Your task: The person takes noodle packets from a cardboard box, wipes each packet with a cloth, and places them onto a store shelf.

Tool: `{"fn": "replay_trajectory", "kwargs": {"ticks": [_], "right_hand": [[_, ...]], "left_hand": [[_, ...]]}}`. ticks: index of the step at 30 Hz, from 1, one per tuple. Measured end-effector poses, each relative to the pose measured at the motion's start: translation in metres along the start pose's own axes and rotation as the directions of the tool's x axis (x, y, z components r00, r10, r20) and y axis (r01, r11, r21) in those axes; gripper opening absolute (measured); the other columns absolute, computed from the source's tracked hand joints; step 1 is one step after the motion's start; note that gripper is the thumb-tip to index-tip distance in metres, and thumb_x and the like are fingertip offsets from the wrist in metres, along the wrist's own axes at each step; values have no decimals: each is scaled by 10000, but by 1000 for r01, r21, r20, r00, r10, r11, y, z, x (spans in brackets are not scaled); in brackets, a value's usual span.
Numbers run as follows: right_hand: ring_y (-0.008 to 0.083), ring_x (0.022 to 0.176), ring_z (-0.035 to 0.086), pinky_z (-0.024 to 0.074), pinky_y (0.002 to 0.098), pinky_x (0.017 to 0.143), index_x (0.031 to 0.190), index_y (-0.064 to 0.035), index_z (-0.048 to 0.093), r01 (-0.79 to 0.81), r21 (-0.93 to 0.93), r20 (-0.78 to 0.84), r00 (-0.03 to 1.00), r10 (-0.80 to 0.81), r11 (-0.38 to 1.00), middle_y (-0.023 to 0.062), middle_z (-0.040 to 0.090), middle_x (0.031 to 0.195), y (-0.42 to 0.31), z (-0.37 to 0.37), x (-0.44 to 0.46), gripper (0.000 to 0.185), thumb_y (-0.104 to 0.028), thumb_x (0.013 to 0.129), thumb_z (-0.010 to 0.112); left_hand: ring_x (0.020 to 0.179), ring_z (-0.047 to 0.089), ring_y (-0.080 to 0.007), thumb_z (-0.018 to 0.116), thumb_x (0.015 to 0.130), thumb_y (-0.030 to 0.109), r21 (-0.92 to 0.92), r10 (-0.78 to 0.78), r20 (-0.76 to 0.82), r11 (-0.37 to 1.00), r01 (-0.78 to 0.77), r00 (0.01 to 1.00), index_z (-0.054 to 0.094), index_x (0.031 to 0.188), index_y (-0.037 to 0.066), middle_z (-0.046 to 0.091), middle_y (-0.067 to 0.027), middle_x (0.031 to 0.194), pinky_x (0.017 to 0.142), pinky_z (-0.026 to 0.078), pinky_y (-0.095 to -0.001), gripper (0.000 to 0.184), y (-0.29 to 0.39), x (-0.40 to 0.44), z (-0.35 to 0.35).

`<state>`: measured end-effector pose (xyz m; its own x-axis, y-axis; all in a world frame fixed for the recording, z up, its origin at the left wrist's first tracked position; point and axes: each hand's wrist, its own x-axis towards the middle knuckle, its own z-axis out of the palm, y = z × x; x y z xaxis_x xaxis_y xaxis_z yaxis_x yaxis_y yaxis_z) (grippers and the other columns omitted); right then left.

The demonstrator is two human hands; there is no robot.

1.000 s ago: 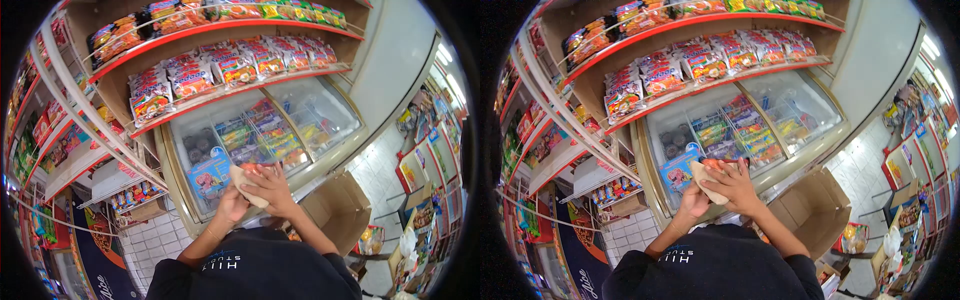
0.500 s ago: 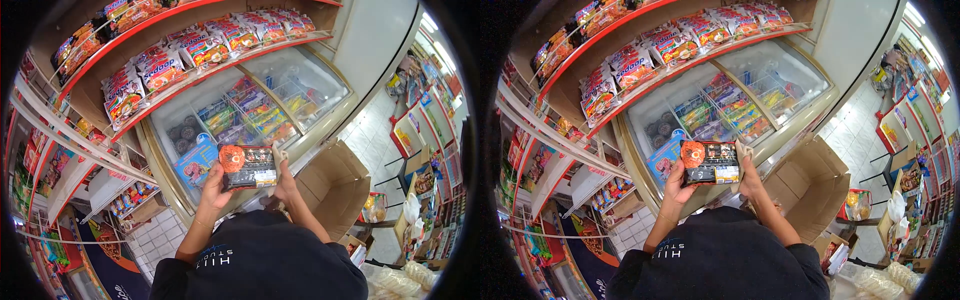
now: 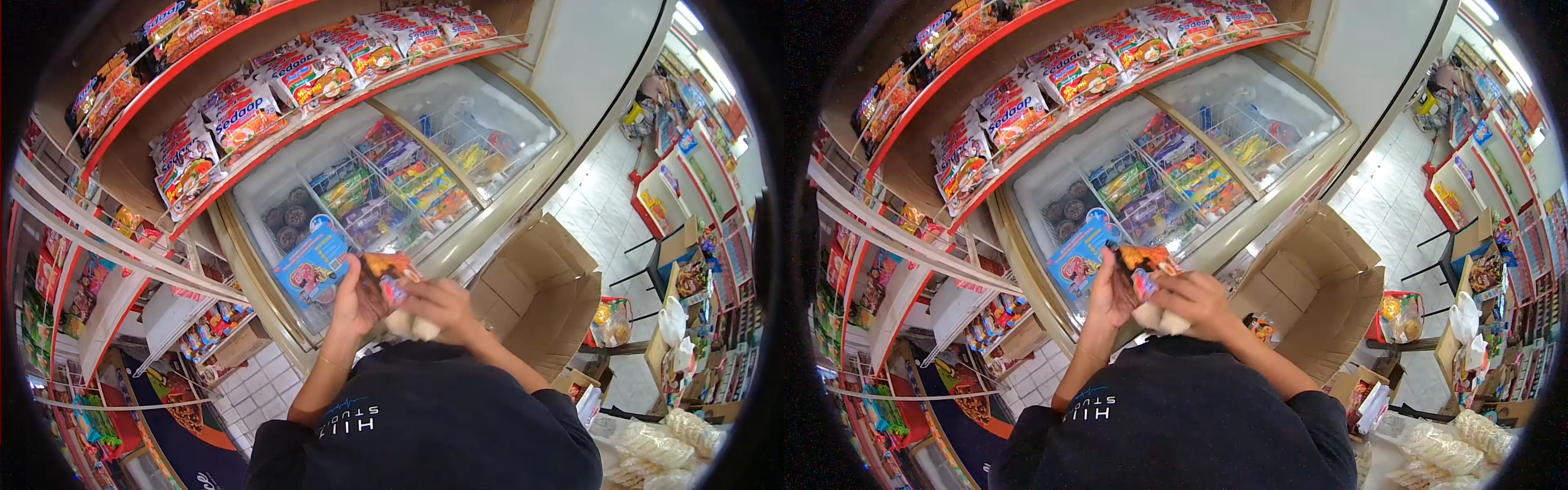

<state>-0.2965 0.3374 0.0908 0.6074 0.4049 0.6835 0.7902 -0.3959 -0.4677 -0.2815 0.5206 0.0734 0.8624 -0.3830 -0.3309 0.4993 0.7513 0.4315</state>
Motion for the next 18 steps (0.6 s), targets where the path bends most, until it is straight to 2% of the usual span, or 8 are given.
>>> {"fn": "replay_trajectory", "kwargs": {"ticks": [1, 3, 6, 7, 9, 10, 12, 18], "right_hand": [[213, 840, 582, 436, 314, 667, 933, -123, 615, 143, -94, 95, 986, -135, 985, 43, 603, 1018, -4, 1, -1, 377, -153, 560, 662], [196, 859, 578, 428, 303, 657, 944, -151, 615, 164, -101, 142, 979, -149, 981, 11, 593, 1045, -1, 1, -7, 359, -158, 587, 649], [228, 886, 574, 447, 325, 715, 948, -101, 603, -90, 317, 47, 996, 79, 944, 77, 593, 1021, 11, 0, -18, 375, -17, 584, 640], [228, 886, 574, 447, 325, 715, 948, -101, 603, -90, 317, 46, 996, 79, 944, 77, 593, 1021, 19, -1, -22, 375, -17, 584, 640], [202, 875, 559, 443, 308, 747, 1056, -70, 541, -413, 234, -118, 886, 447, 880, 76, 574, 983, 37, -12, -31, 459, 52, 621, 620], [202, 875, 559, 443, 308, 747, 1056, -70, 541, -419, 233, -117, 884, 453, 878, 76, 574, 983, 46, -16, -33, 459, 52, 621, 620], [157, 881, 516, 421, 281, 772, 1179, -63, 431, -588, 686, 35, 615, 788, 428, 44, 520, 982, 60, -24, -31, 558, 35, 669, 635], [150, 912, 491, 405, 271, 780, 1252, -62, 330, -568, 733, 27, 576, 817, 376, 56, 480, 1027, 63, -30, -16, 672, -73, 688, 694]], "left_hand": [[892, 587, -259, 527, 808, 474, 32, 63, -102, 998, -60, 993, 500, 1094, 69, 582, -122, 1013, 747, 491, -415, 497, -1, 5, 1], [839, 602, -239, 553, 812, 407, 114, 120, -196, 989, -99, 973, 539, 1032, 51, 610, -109, 920, 749, 497, -387, 418, -9, 9, -1], [891, 590, -278, 551, 818, 276, -48, 100, -110, 993, -105, 989, 512, 1066, 13, 587, -145, 1021, 793, 482, -423, 364, -10, 7, -6], [891, 590, -278, 551, 818, 276, -47, 99, -110, 993, -105, 989, 512, 1066, 13, 587, -145, 1021, 793, 482, -423, 364, -9, 4, -3], [921, 582, -296, 551, 822, 315, -127, 79, -71, 988, -87, 994, 497, 1093, 5, 576, -160, 1050, 819, 467, -441, 415, -10, 0, 0], [933, 582, -288, 533, 836, 353, -138, 73, -48, 987, -79, 996, 488, 1104, -8, 571, -167, 1062, 822, 464, -444, 451, -10, -1, 2], [926, 585, -281, 518, 846, 361, -94, 31, -41, 995, -35, 999, 487, 1101, -15, 571, -167, 1059, 821, 466, -437, 455, -21, 5, -6], [914, 590, -262, 472, 882, 314, -18, 19, 19, 1000, -19, 1000, 486, 1100, -30, 575, -164, 1054, 813, 471, -396, 407, -36, 7, 3]]}}
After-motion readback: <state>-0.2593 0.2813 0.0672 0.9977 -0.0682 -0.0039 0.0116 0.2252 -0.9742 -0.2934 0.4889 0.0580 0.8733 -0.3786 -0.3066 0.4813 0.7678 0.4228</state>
